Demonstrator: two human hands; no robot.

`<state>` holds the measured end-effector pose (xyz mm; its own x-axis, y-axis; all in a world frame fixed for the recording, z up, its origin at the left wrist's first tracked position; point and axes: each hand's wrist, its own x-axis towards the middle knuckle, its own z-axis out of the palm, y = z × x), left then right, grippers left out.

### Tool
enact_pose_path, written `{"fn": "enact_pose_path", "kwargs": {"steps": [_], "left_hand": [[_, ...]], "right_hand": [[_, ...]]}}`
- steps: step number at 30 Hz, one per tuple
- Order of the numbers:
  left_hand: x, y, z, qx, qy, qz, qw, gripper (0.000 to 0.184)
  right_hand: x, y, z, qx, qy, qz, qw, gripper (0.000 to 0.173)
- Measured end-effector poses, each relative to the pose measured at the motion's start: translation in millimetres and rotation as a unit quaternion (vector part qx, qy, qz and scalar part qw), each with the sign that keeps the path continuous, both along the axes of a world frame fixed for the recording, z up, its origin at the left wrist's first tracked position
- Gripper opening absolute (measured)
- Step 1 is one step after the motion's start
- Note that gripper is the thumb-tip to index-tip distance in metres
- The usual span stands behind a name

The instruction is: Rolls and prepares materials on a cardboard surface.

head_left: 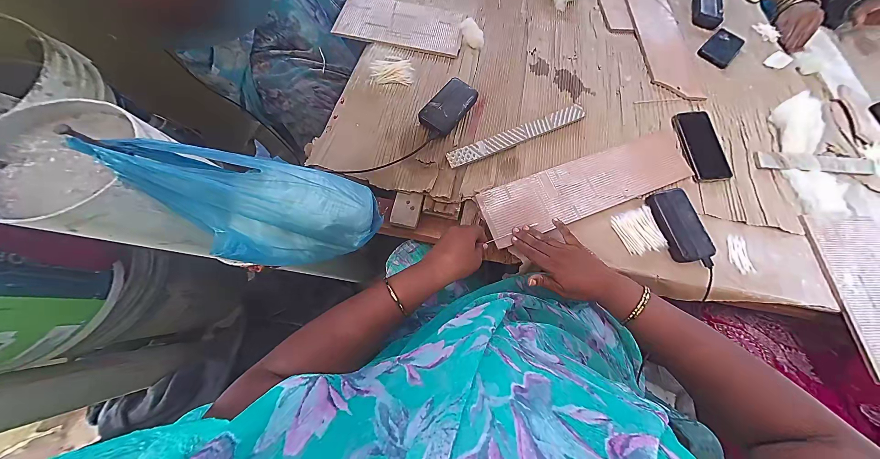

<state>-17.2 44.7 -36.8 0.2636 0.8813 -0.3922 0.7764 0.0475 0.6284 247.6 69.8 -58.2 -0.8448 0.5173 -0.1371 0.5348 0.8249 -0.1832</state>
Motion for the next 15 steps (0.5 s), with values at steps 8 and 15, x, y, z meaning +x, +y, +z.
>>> {"fn": "enact_pose_path", "kwargs": {"steps": [8,15], "left_hand": [[-10.2,4.3,12.1,0.074,-0.02,0.083,0.994,0.025],[-12.0,14.6,-3.2,0.093,0.025,0.061,0.993,0.025]], "right_hand": [[-16.0,34.4,-2.2,0.08,0.113,-0.162,0.977,0.069],[-52.3,47.9,-18.5,0.081,0.039,-0.112,0.99,0.071]]}}
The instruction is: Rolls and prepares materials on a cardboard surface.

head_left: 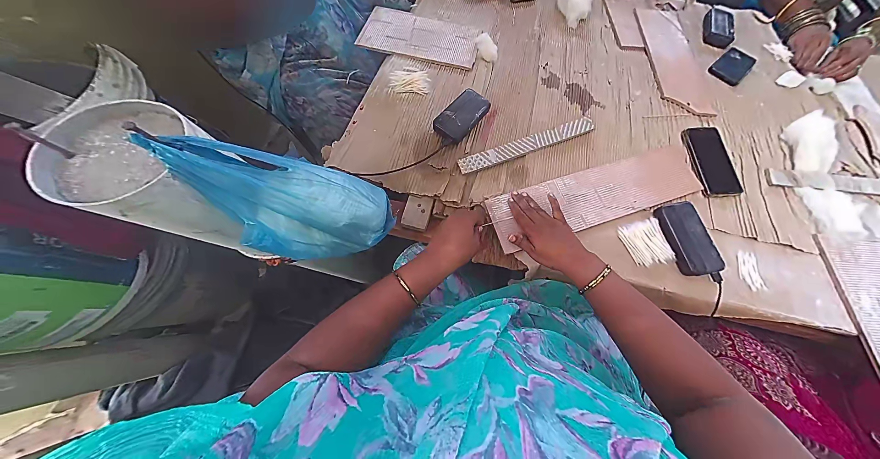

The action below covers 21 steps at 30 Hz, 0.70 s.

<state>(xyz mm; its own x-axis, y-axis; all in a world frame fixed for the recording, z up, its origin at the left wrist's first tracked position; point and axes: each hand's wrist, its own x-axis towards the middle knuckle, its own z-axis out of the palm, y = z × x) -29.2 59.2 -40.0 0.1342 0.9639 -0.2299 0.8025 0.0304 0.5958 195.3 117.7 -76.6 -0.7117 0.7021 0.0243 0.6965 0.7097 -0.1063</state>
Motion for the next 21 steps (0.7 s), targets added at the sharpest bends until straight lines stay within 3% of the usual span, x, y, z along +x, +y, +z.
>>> {"fn": "enact_pose_path", "kwargs": {"steps": [7,9,15,21], "left_hand": [[5.1,-7.1,-5.2,-0.014,-0.013,-0.044,0.999,0.025],[8.2,-8.5,-4.6,-0.018,-0.021,-0.051,0.998,0.025],[6.8,-15.8,8.7,0.025,-0.046,-0.033,0.998,0.024],[7.5,-24.4,20.3,0.044,-0.056,-0.027,0.997,0.021]], "right_hand": [[33.4,-45.2,15.9,-0.056,-0.05,0.051,0.996,0.078],[42.0,-47.7,17.1,-0.055,-0.002,0.048,0.997,0.074],[30.5,-43.3,15.4,0.054,0.216,-0.078,0.972,0.038],[13.5,-41.2,19.3,0.071,0.243,-0.058,0.966,0.026]]}}
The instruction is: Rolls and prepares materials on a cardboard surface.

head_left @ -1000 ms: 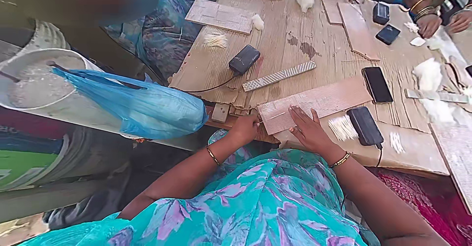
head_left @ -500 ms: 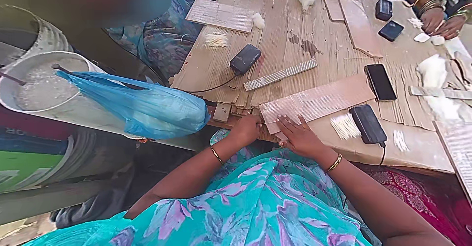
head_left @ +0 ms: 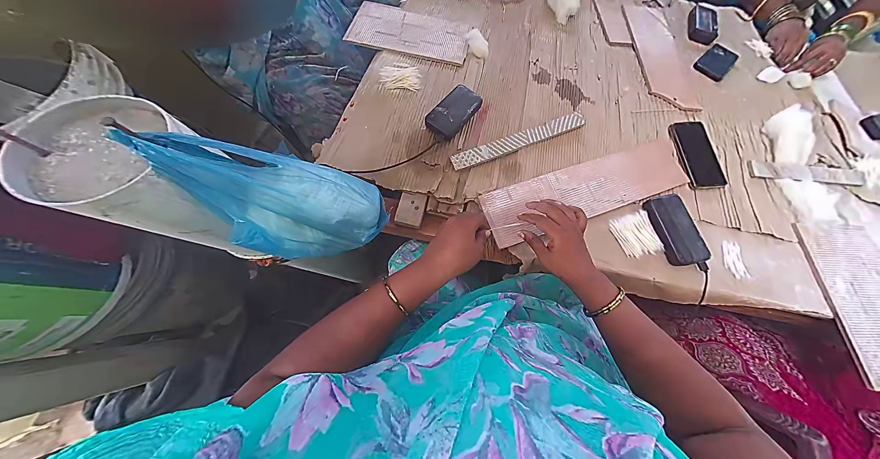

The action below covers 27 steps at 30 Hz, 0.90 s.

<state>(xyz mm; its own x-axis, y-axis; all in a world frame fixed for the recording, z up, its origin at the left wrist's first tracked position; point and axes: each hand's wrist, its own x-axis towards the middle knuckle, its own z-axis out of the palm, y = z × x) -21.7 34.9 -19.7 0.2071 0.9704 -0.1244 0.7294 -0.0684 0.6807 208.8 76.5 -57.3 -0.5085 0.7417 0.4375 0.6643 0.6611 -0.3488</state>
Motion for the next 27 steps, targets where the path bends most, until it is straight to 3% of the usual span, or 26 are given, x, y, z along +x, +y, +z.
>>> {"fn": "enact_pose_path", "kwargs": {"steps": [11,22,27], "left_hand": [[2.7,-3.4,0.4,0.011,-0.006,0.0,1.0,0.02],[-0.1,-2.1,3.4,-0.001,-0.008,0.006,1.0,0.021],[-1.5,2.6,-1.4,-0.013,-0.001,0.028,1.0,0.023]], "right_hand": [[6.8,1.0,0.0,0.029,0.017,-0.004,0.999,0.02],[12.4,4.3,1.6,0.026,0.023,-0.012,0.999,0.027],[2.9,9.4,2.4,0.021,-0.024,-0.051,0.998,0.023]]}}
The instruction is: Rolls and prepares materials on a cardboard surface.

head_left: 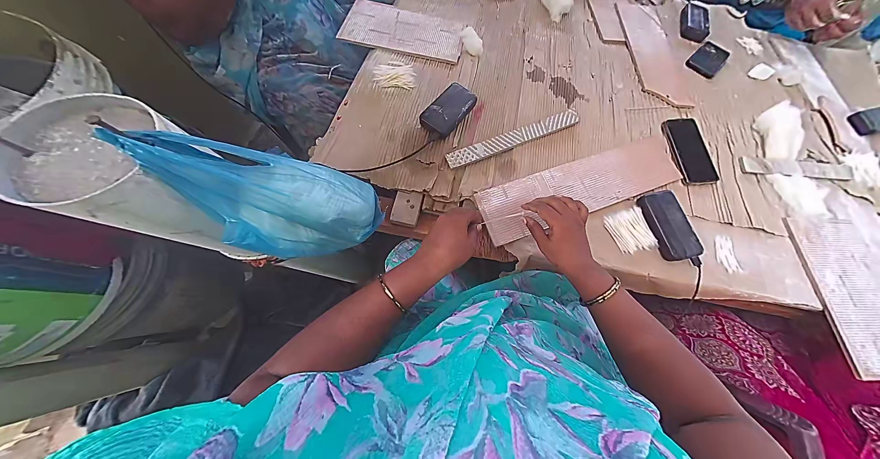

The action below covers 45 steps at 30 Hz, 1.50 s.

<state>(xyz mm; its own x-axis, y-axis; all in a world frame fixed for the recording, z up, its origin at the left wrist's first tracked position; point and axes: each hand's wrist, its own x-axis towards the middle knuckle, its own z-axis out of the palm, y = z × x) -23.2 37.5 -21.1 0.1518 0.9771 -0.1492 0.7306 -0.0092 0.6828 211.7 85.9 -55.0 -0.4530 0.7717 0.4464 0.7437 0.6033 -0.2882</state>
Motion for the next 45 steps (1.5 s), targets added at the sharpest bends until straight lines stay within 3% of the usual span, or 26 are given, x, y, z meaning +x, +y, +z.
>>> {"fn": "enact_pose_path", "kwargs": {"steps": [6,9,12,14,23,31,38,45], "left_hand": [[-5.8,7.6,-13.9,0.02,0.023,0.033,0.999,0.024],[-9.6,12.3,-23.3,0.02,0.034,0.04,0.998,0.026],[-9.7,13.2,-28.5,0.018,0.061,0.033,0.997,0.027],[-8.6,12.8,-30.9,0.015,0.079,0.026,0.996,0.027],[-4.2,4.0,-15.8,-0.023,0.045,-0.013,0.999,0.023],[-8.8,12.0,-22.4,0.014,0.04,0.009,0.999,0.025],[-8.1,19.0,-29.2,0.011,0.053,-0.002,0.999,0.026],[-5.2,11.9,-21.0,-0.08,0.082,-0.079,0.99,0.025]], "right_hand": [[-20.9,23.1,-4.7,-0.005,-0.041,-0.015,0.999,0.018],[-28.9,29.0,-10.0,-0.044,-0.093,-0.005,0.995,0.032],[-31.6,25.9,-15.3,-0.11,-0.175,0.013,0.978,0.057],[-28.5,19.5,-20.1,-0.117,-0.183,0.023,0.976,0.064],[14.5,-16.7,-10.8,-0.099,-0.206,0.084,0.97,0.061],[-6.1,10.2,-7.6,-0.098,-0.156,0.011,0.983,0.064],[-37.4,22.4,-16.2,-0.12,-0.223,0.087,0.964,0.069],[3.6,-19.5,-17.9,-0.116,-0.257,0.137,0.949,0.08]]}}
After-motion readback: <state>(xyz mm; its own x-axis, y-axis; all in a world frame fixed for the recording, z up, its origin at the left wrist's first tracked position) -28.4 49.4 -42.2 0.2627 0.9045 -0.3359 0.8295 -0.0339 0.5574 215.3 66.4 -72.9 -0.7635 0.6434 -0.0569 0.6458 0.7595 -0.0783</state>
